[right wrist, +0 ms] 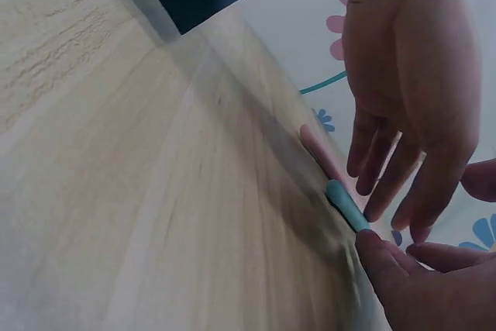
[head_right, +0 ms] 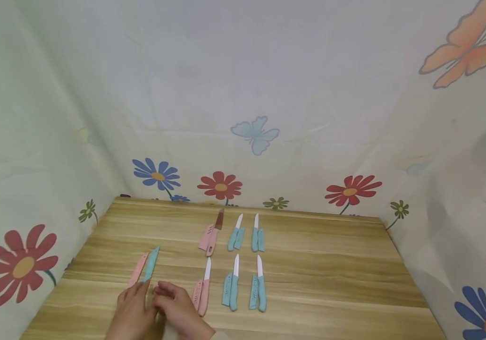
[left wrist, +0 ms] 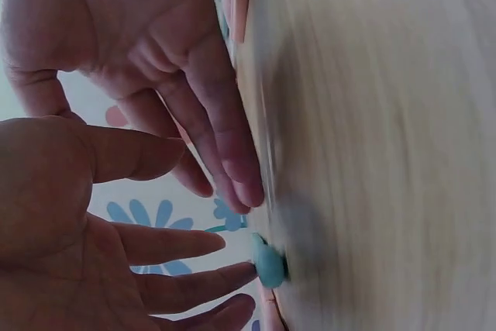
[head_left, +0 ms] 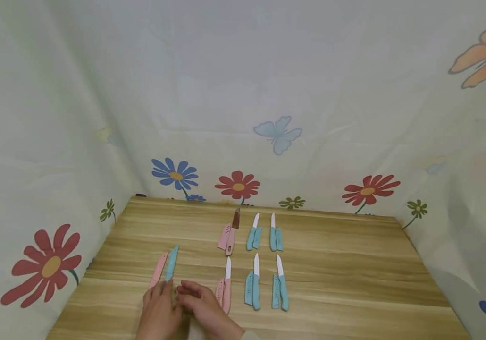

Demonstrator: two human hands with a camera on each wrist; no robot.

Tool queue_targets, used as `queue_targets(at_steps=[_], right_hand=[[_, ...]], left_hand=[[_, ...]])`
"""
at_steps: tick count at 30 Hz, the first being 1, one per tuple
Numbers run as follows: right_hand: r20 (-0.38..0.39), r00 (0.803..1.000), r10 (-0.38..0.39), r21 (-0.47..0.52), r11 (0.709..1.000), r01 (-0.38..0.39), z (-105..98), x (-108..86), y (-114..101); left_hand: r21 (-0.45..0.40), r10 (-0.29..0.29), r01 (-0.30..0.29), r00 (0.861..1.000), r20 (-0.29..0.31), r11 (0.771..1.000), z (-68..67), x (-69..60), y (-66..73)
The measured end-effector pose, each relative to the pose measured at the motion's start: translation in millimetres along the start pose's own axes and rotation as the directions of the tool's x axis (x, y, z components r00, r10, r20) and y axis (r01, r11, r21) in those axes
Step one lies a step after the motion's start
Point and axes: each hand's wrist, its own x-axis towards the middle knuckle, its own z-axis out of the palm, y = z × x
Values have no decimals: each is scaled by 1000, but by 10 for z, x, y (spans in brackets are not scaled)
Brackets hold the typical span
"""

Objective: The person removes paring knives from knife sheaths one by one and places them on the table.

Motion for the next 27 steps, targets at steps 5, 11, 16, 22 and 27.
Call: queue_targets(at_steps=[5, 11, 16, 22, 27], right_hand=[[53, 998, 23, -25, 999, -21, 12, 13, 33], [83, 996, 12, -8, 1000, -11, 17, 8, 56], [68, 997, 32, 49, 998, -36, -11, -16, 59], [74, 996, 43, 101, 994, -50, -40, -33, 74], [90, 994, 57, 80, 995, -64, -85, -49, 78]], left_hand=[[-66, -20, 22, 999, 25, 998, -12, 16, 30], [-108, 8, -9, 1000, -13, 994, -21, 37, 22], [-116, -8, 3, 999, -39, 993, -48, 51, 2], [-133, -23, 14, 998, -65, 991, -48, 78, -25], [-154, -45, 41, 999, -25, 987, -48, 116, -53]])
